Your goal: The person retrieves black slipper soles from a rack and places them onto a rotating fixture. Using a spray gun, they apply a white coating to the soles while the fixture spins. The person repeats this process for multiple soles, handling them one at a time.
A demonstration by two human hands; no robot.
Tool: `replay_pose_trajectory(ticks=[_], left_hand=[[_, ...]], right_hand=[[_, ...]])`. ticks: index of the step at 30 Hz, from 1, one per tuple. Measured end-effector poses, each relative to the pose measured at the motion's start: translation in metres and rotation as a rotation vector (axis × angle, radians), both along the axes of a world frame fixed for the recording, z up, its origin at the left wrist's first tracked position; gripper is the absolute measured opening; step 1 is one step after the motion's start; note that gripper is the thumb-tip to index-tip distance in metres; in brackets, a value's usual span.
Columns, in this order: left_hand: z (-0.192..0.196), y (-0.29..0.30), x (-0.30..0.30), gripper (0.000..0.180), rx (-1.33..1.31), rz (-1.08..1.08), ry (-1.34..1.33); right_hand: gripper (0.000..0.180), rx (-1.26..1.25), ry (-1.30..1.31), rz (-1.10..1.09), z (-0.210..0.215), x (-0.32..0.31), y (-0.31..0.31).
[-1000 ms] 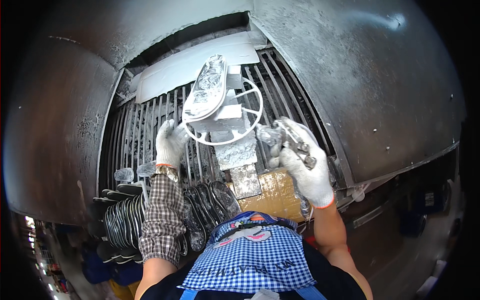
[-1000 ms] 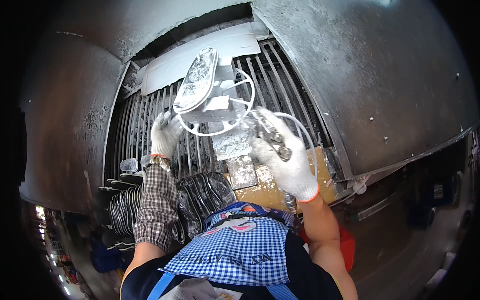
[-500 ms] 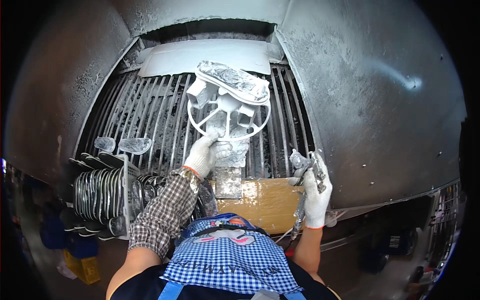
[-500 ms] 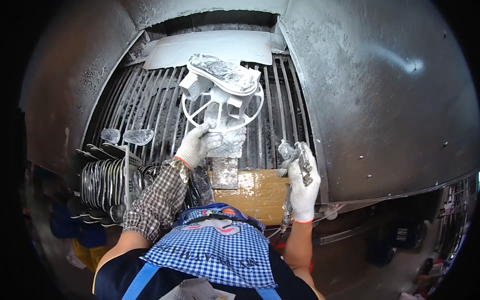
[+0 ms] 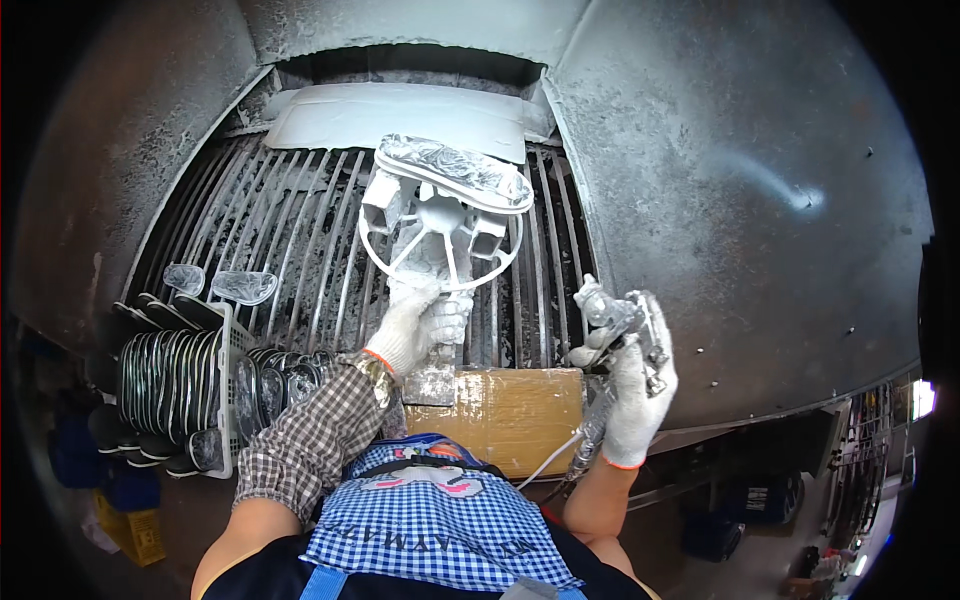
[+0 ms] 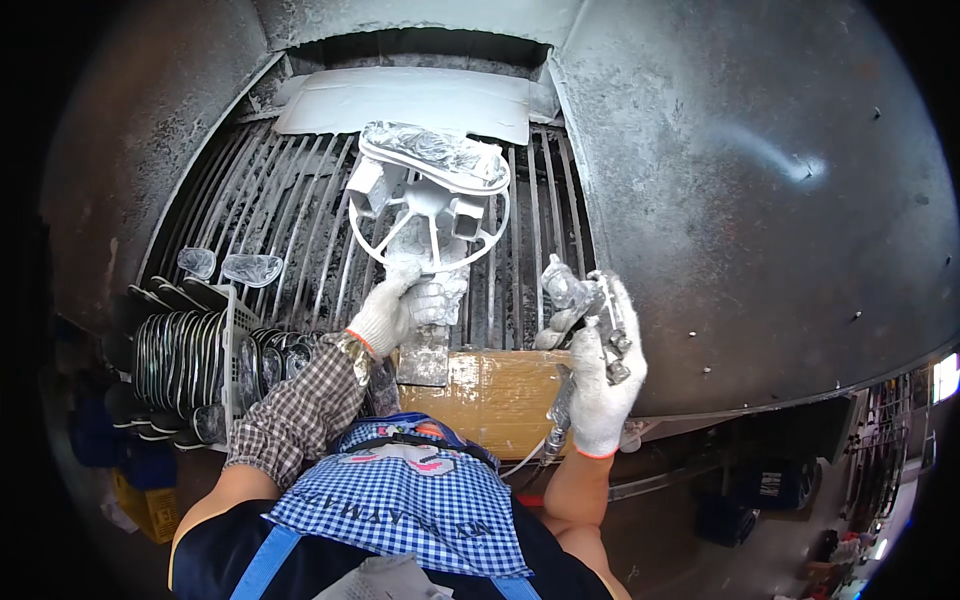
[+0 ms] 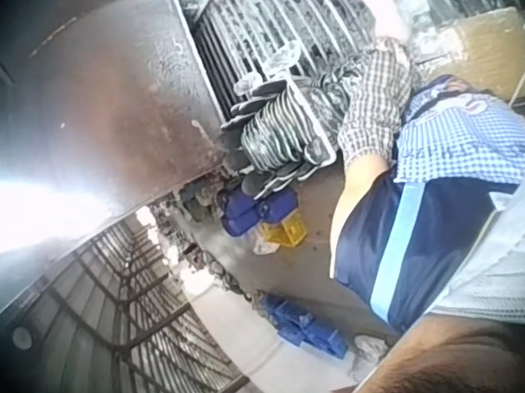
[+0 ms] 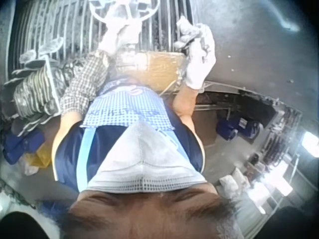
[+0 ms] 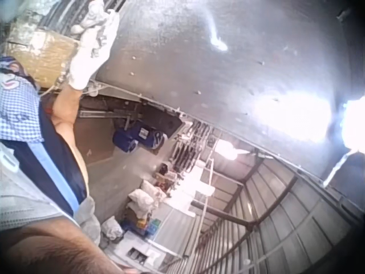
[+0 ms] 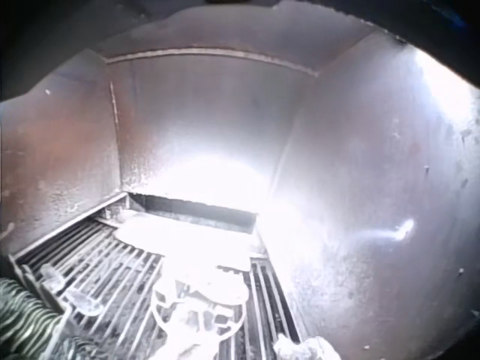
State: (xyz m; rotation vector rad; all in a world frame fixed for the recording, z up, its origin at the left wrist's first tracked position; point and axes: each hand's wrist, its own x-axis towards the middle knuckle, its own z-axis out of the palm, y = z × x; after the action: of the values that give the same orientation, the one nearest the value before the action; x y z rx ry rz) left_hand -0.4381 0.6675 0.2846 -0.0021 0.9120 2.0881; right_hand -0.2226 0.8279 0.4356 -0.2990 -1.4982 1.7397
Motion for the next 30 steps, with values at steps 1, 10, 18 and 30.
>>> replay_pose_trajectory(ticks=[1, 10, 18, 30], left_hand=[[0.001, -0.003, 0.002, 0.037, -0.036, -0.020, -0.006], [0.047, -0.008, 0.007, 0.028, -0.074, -0.025, 0.144], [0.092, 0.037, -0.044, 0.029, 0.094, 0.473, 0.047], [0.086, 0.064, -0.071, 0.028, 0.167, 0.465, 0.062]], right_hand=[[0.056, 0.011, 0.026, -0.024, 0.006, -0.003, -0.002], [0.055, 0.023, 0.028, -0.127, 0.004, -0.005, 0.010], [0.053, 0.030, -0.162, -0.039, -0.042, 0.019, 0.004], [0.050, 0.121, -0.311, -0.094, -0.137, 0.039, 0.021]])
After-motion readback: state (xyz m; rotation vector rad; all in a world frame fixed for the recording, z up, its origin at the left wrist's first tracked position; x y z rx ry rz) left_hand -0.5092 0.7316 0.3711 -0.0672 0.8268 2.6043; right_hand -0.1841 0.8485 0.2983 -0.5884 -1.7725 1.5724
